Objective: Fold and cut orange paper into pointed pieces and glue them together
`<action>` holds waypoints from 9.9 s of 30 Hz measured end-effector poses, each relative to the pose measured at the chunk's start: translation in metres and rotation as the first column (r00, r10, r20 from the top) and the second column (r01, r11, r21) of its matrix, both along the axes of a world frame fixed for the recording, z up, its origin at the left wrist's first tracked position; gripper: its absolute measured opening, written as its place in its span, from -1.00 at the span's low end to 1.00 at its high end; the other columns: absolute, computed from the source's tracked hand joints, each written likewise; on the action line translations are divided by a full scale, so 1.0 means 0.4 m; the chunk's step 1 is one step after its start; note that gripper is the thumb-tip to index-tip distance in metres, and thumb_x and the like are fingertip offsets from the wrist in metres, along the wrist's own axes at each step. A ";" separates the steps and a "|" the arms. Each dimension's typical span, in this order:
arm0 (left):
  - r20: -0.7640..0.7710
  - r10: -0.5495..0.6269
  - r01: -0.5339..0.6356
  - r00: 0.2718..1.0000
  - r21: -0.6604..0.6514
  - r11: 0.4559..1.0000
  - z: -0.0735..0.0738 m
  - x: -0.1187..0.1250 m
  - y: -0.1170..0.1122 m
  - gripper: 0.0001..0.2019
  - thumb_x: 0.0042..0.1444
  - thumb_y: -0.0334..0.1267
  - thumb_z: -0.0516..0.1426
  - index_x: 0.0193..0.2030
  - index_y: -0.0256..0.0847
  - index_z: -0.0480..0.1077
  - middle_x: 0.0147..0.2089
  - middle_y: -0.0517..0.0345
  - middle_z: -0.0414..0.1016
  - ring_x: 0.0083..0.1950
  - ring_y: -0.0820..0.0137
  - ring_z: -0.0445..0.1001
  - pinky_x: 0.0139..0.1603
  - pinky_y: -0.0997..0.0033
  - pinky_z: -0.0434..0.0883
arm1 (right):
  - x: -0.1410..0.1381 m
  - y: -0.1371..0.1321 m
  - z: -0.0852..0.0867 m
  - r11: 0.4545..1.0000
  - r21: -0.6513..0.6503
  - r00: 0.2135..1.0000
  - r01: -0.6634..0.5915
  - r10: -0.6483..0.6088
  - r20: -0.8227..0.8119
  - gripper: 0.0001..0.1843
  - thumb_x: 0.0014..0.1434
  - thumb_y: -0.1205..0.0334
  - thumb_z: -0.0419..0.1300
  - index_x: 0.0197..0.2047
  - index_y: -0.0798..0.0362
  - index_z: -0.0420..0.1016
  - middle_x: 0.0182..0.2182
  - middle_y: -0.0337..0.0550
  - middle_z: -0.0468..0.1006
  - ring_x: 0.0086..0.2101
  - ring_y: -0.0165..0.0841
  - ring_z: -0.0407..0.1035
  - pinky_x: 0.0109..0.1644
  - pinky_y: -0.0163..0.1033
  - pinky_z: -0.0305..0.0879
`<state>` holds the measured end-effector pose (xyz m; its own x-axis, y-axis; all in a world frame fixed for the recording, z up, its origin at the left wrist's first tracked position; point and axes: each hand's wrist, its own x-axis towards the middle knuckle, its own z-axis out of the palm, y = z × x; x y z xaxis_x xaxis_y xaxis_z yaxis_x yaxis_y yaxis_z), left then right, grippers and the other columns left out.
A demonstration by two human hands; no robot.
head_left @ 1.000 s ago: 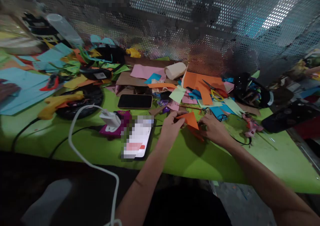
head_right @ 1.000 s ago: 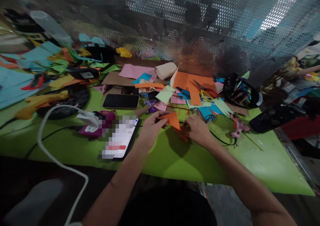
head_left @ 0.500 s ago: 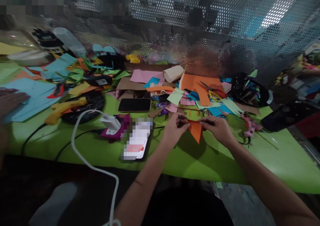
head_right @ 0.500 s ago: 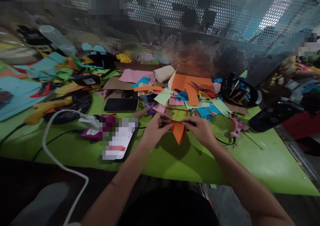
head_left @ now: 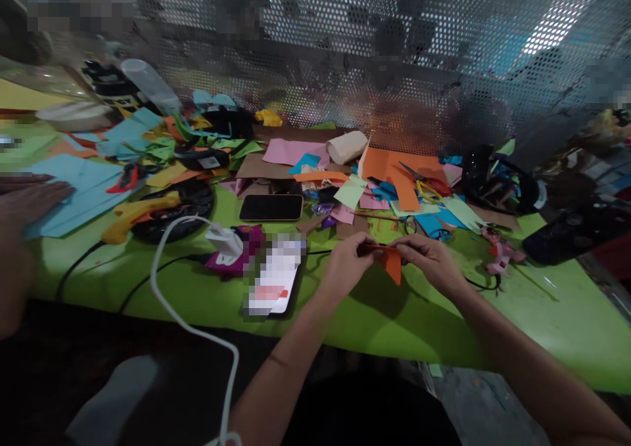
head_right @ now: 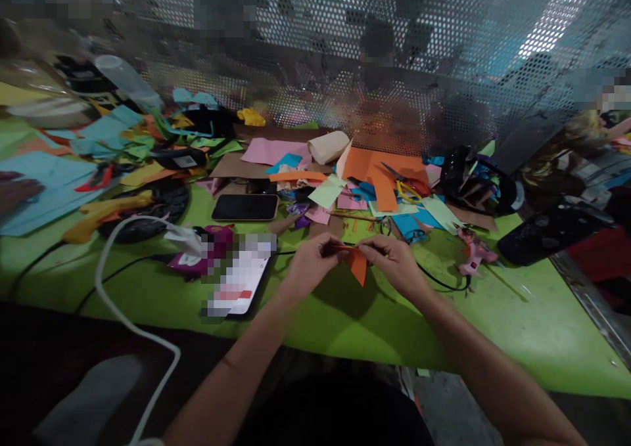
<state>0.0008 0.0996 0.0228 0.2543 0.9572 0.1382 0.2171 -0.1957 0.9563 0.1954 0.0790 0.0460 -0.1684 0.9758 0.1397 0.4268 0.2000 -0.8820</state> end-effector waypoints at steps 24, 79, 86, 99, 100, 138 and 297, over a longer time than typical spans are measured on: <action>-0.030 -0.066 0.067 0.997 0.045 0.997 0.008 0.000 -0.003 -0.71 0.23 -0.07 0.10 -0.40 -0.19 0.47 -0.44 0.19 0.48 -0.37 0.37 0.39 -0.34 0.44 0.22 | -0.012 0.007 -0.021 0.981 0.072 0.978 0.181 -0.172 -0.119 -0.73 0.06 -0.02 0.32 -0.34 0.03 0.59 -0.43 -0.16 0.61 -0.40 -0.30 0.44 -0.34 -0.23 0.34; 0.385 -0.052 0.138 0.921 -0.201 0.970 -0.019 0.009 0.013 -0.76 0.14 -0.12 0.18 -0.20 -0.24 0.54 -0.27 0.12 0.58 -0.26 0.36 0.55 -0.10 0.31 0.53 | -0.006 0.020 -0.039 0.974 -0.086 0.949 0.209 -0.223 -0.224 -0.56 -0.13 -0.13 0.43 -0.46 0.07 0.48 -0.59 -0.29 0.40 -0.56 -0.45 0.20 -0.50 -0.31 0.13; 0.373 -0.034 0.087 0.927 -0.127 0.988 -0.031 0.008 0.019 -0.83 0.07 -0.20 0.23 -0.25 -0.25 0.50 -0.32 0.14 0.54 -0.29 0.39 0.52 -0.16 0.35 0.52 | -0.015 0.011 -0.030 0.978 -0.098 0.953 0.184 -0.202 -0.227 -0.57 -0.12 -0.12 0.43 -0.45 0.07 0.47 -0.58 -0.28 0.41 -0.54 -0.43 0.21 -0.48 -0.31 0.11; 0.129 0.055 -0.050 0.990 -0.039 0.998 -0.020 -0.007 0.019 -0.86 0.08 -0.20 0.19 -0.32 -0.22 0.49 -0.35 0.13 0.53 -0.29 0.34 0.45 -0.25 0.40 0.36 | 0.009 0.017 -0.048 1.000 0.016 0.993 0.014 -0.016 0.117 -0.74 0.14 0.03 0.23 -0.38 0.04 0.59 -0.49 -0.22 0.58 -0.44 -0.31 0.38 -0.34 -0.26 0.22; 0.113 0.067 -0.062 0.991 -0.041 0.997 -0.021 -0.008 0.019 -0.86 0.07 -0.19 0.19 -0.32 -0.23 0.49 -0.37 0.14 0.52 -0.30 0.35 0.44 -0.26 0.40 0.34 | 0.009 0.021 -0.042 0.998 0.055 0.990 0.031 -0.038 0.134 -0.74 0.15 0.04 0.21 -0.37 0.03 0.59 -0.47 -0.21 0.59 -0.42 -0.30 0.39 -0.33 -0.25 0.22; 0.352 0.220 -0.205 0.910 -0.079 0.976 -0.017 -0.020 0.039 -0.72 0.00 -0.46 0.14 -0.14 -0.21 0.54 -0.17 0.09 0.61 -0.15 0.37 0.52 -0.04 0.36 0.43 | -0.078 0.252 0.005 0.974 0.204 0.376 -0.099 -0.154 0.914 -0.66 0.31 0.33 -0.03 0.01 0.15 0.51 -0.02 0.17 0.54 0.03 -0.07 0.34 0.06 -0.07 0.22; -0.792 0.250 0.332 0.558 0.489 0.807 -0.033 -0.036 -0.185 -0.76 0.29 -0.34 0.07 0.03 -0.08 0.47 -0.13 0.02 0.48 -0.13 0.19 0.42 -0.12 0.14 0.31 | -0.006 -0.090 -0.093 0.859 0.385 0.742 -0.337 -0.009 0.670 -0.83 0.31 0.28 0.16 -0.34 0.04 0.50 -0.41 -0.14 0.50 -0.33 -0.28 0.32 -0.20 -0.19 0.16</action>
